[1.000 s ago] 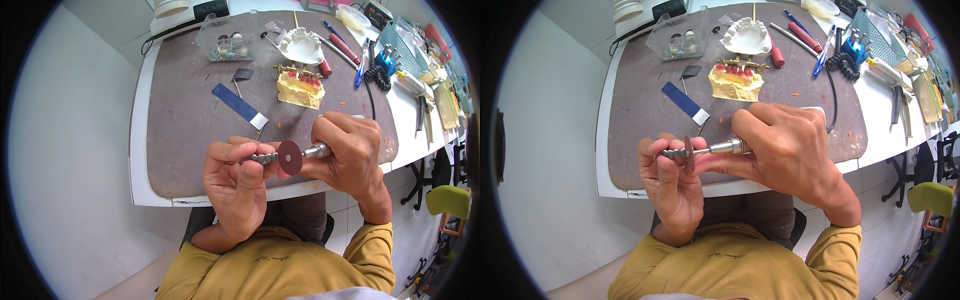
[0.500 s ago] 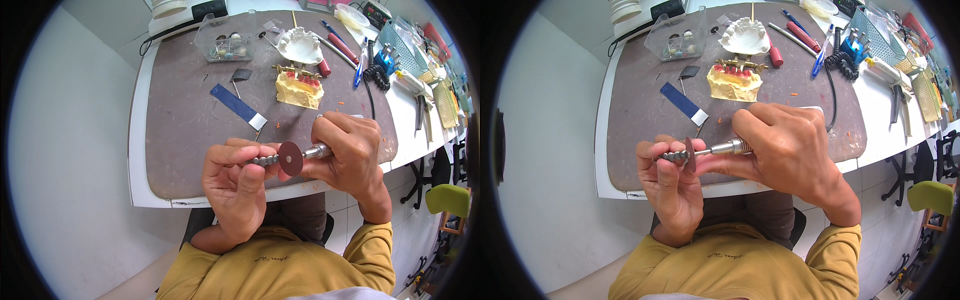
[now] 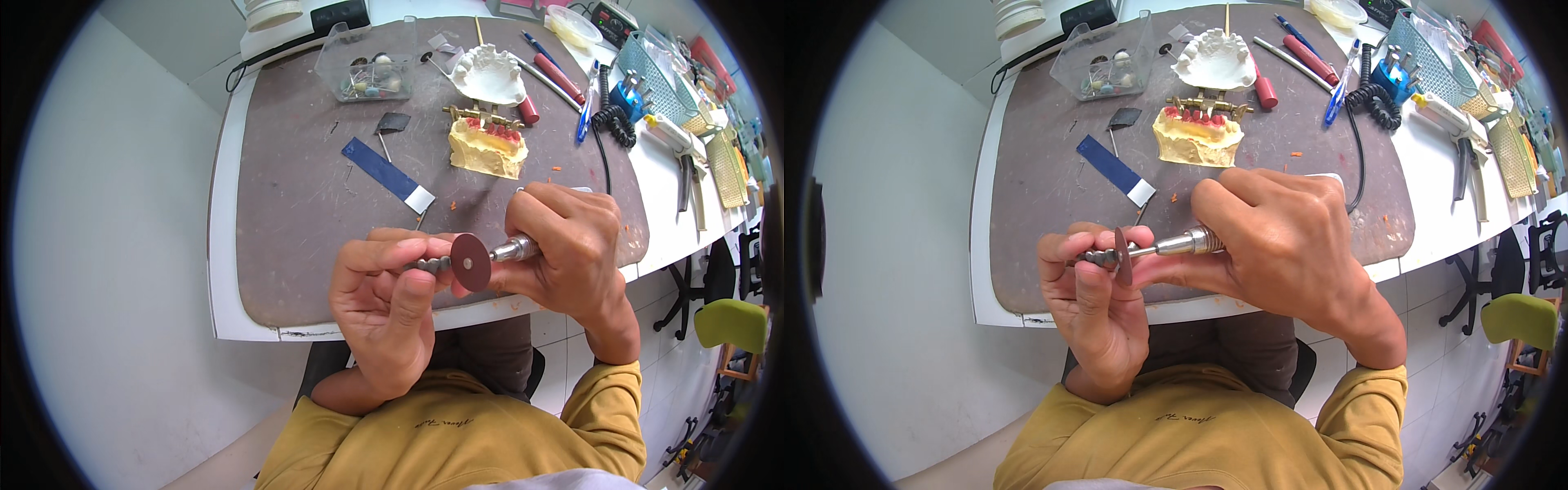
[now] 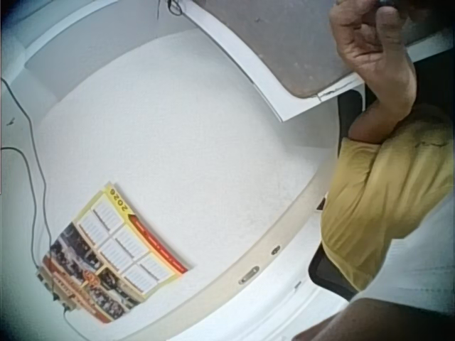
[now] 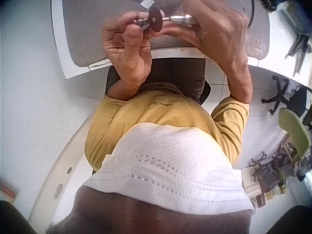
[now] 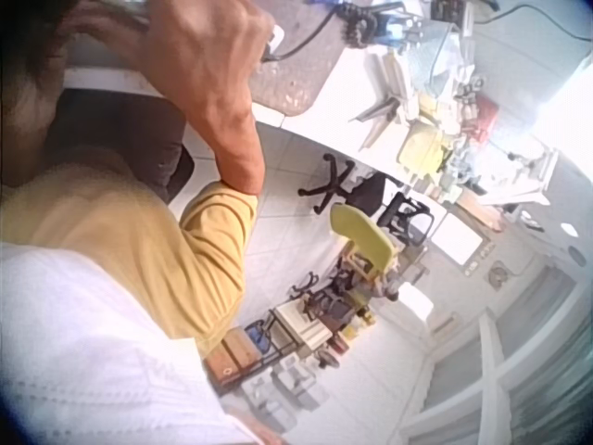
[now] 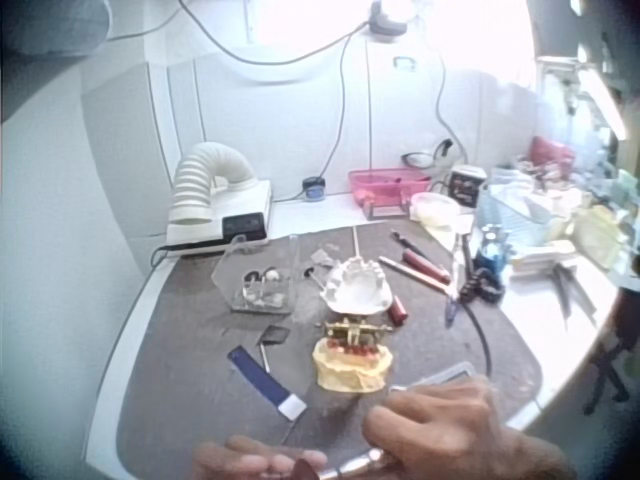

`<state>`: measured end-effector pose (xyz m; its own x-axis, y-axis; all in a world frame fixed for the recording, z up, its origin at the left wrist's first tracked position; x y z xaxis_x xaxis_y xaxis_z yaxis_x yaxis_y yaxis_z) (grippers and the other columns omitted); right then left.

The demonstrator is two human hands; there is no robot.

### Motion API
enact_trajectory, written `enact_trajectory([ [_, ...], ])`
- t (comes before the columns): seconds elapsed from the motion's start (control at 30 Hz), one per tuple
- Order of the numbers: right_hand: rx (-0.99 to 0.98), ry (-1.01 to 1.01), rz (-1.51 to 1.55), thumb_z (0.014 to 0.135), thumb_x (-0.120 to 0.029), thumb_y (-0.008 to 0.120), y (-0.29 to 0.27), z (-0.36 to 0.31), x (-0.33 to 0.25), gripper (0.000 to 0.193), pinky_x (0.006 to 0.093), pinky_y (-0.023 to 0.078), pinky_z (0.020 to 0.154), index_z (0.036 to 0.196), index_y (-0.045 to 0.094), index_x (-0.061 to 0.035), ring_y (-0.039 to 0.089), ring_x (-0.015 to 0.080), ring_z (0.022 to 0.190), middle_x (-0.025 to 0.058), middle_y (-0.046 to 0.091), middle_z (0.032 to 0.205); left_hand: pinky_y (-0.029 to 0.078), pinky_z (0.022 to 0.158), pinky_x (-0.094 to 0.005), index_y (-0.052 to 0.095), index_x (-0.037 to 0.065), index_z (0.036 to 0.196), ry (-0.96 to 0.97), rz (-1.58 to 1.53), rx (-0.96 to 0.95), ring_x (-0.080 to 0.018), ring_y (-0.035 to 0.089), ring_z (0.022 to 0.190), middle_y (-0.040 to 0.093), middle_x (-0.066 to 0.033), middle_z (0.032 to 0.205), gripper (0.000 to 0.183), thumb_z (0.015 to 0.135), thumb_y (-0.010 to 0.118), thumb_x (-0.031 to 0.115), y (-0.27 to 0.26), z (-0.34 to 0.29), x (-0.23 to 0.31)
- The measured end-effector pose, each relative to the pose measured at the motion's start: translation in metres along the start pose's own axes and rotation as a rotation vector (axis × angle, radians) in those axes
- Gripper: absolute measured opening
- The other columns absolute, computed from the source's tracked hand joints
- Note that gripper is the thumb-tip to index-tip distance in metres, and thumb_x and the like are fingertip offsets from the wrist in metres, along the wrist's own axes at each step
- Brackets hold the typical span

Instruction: The person uses a rotary grinding tool to smooth the surface of a metal dental appliance. They repeatedly measure the appliance with calipers to check dimensions and continue grinding specific areas. The person works at a bench with dental molds and various tools visible.

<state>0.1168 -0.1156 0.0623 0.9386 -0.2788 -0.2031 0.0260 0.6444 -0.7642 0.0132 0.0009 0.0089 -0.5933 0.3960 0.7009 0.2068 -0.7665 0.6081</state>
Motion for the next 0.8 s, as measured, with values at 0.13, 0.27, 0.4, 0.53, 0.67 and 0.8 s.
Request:
enact_trajectory([
  [0.13, 0.012, 0.010, -0.003, 0.058, -0.054, 0.074, 0.0002, -0.0013, 0.0020, 0.053, 0.0260, 0.037, 0.038, 0.057, 0.048, -0.0084, 0.048, 0.0154, 0.039, 0.0003, 0.042, 0.047, 0.052, 0.086, -0.0342, 0.051, 0.006, 0.108, -0.004, -0.018, 0.020, -0.0273, 0.060, 0.098, 0.055, -0.0088, 0.101, 0.018, 0.091, 0.054, 0.012, 0.0013, -0.0007, 0.0002],
  [0.27, 0.011, 0.004, -0.006, 0.057, -0.054, 0.075, 0.0005, -0.0001, 0.0000, 0.053, 0.0261, 0.037, 0.038, 0.057, 0.048, -0.0084, 0.048, 0.0157, 0.040, 0.0003, 0.042, 0.047, 0.052, 0.085, -0.0344, 0.050, 0.005, 0.109, 0.012, -0.010, -0.006, -0.0275, 0.060, 0.098, 0.055, -0.0093, 0.102, 0.019, 0.091, 0.054, 0.012, -0.0002, -0.0008, -0.0003],
  [0.4, 0.007, 0.016, -0.009, 0.057, -0.054, 0.075, 0.0003, -0.0013, 0.0019, 0.054, 0.0263, 0.037, 0.037, 0.057, 0.046, -0.0088, 0.047, 0.0157, 0.039, 0.0002, 0.041, 0.047, 0.052, 0.085, -0.0343, 0.050, 0.005, 0.110, 0.007, -0.016, 0.003, -0.0275, 0.060, 0.098, 0.054, -0.0096, 0.102, 0.020, 0.091, 0.053, 0.011, 0.0007, -0.0007, -0.0003],
  [0.53, 0.013, -0.002, -0.017, 0.057, -0.054, 0.075, 0.0006, -0.0017, 0.0020, 0.054, 0.0266, 0.037, 0.037, 0.056, 0.045, -0.0090, 0.047, 0.0157, 0.039, 0.0000, 0.041, 0.047, 0.052, 0.085, -0.0344, 0.050, 0.005, 0.110, 0.019, -0.005, -0.005, -0.0275, 0.060, 0.097, 0.054, -0.0098, 0.102, 0.020, 0.091, 0.053, 0.011, -0.0001, -0.0010, -0.0006],
  [0.67, 0.023, 0.002, -0.002, 0.058, -0.053, 0.075, 0.0011, -0.0013, 0.0021, 0.053, 0.0265, 0.037, 0.037, 0.057, 0.046, -0.0089, 0.047, 0.0157, 0.038, -0.0001, 0.041, 0.047, 0.052, 0.086, -0.0350, 0.050, 0.005, 0.110, 0.031, 0.007, -0.023, -0.0277, 0.060, 0.097, 0.054, -0.0099, 0.102, 0.020, 0.092, 0.053, 0.011, -0.0007, -0.0005, -0.0010],
  [0.8, -0.015, 0.009, -0.011, 0.058, -0.053, 0.075, -0.0006, -0.0025, 0.0030, 0.052, 0.0263, 0.038, 0.038, 0.058, 0.049, -0.0084, 0.048, 0.0156, 0.039, 0.0000, 0.042, 0.047, 0.051, 0.087, -0.0350, 0.049, 0.005, 0.111, 0.031, -0.006, -0.022, -0.0277, 0.060, 0.098, 0.054, -0.0099, 0.103, 0.020, 0.092, 0.052, 0.011, -0.0001, -0.0011, -0.0007],
])
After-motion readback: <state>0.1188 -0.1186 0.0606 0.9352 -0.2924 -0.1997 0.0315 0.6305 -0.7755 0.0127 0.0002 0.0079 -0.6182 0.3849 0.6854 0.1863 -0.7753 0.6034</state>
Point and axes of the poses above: each hand's wrist, its own z-axis towards the middle knuckle, its own y-axis out of the palm, x = y × z, the point moved 2 cm from there along z, towards the middle knuckle
